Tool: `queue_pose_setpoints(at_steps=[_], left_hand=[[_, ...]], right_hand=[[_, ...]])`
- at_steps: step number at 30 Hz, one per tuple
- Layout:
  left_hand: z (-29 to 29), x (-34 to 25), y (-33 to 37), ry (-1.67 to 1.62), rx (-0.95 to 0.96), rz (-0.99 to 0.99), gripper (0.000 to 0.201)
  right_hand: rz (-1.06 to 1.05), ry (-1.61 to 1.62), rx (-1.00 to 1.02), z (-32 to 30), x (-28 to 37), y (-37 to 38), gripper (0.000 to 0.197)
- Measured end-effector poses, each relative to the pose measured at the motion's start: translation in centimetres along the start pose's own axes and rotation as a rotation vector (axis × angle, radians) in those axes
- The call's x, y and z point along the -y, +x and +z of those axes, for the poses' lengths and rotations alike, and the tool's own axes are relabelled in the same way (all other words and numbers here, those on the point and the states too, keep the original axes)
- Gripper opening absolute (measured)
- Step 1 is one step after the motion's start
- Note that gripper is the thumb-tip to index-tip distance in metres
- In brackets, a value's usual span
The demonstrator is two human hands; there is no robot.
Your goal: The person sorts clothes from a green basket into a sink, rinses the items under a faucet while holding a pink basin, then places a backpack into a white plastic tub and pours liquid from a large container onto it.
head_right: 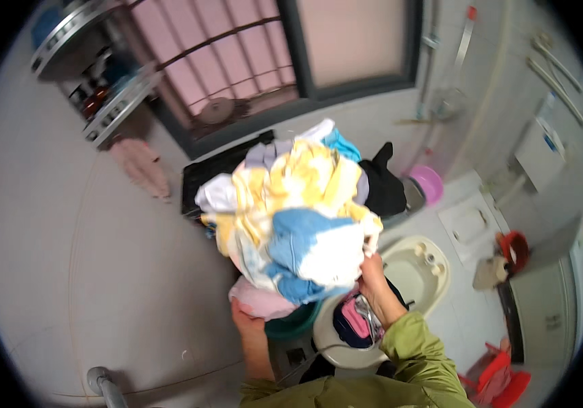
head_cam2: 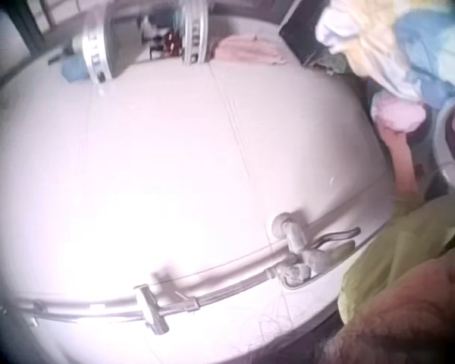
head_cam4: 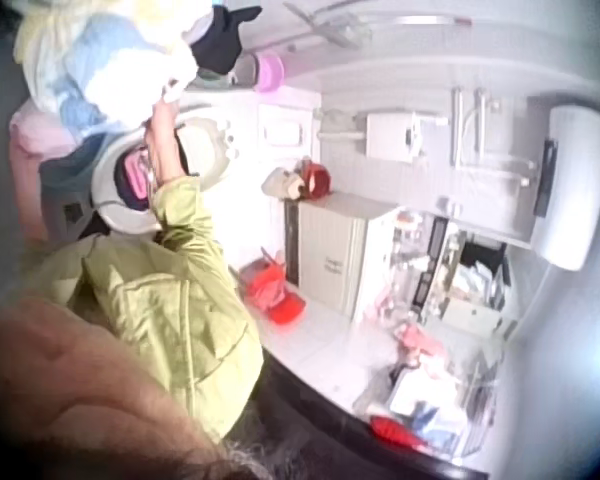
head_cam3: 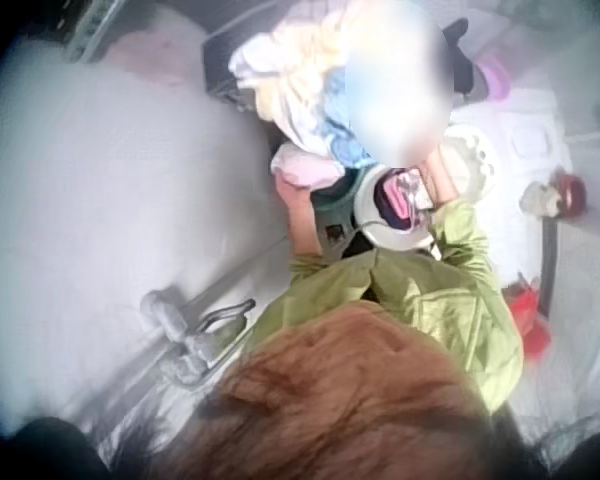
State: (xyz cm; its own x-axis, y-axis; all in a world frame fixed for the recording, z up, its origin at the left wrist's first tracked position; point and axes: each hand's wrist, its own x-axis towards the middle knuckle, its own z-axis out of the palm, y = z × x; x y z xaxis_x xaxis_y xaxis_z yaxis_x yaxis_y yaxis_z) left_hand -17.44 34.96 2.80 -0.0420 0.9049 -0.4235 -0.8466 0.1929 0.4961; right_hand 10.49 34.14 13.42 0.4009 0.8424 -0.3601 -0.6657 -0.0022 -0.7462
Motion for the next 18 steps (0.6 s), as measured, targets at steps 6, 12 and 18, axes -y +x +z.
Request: queue_pose_setpoints(at_steps=[6, 12, 18], left_hand=[[4.1, 10.4, -8.5, 0.180, 0.120, -0.102, 0.050], [9.6, 31.0, -21.3, 0.214, 0.240, -0.497, 0.046], [22.0, 50.3, -36.8, 0.314, 0.456, -0.829, 0.044]], right_hand=[[-0.032, -0.080, -0.361, -24.0, 5.7, -13.3, 0.043], [-0.021, -0.089, -0.763, -47.3, 16.0, -29.2, 0.042], [-0.159, 0.126, -1.164, -62.5, 25.6, -45.1, 0.038]])
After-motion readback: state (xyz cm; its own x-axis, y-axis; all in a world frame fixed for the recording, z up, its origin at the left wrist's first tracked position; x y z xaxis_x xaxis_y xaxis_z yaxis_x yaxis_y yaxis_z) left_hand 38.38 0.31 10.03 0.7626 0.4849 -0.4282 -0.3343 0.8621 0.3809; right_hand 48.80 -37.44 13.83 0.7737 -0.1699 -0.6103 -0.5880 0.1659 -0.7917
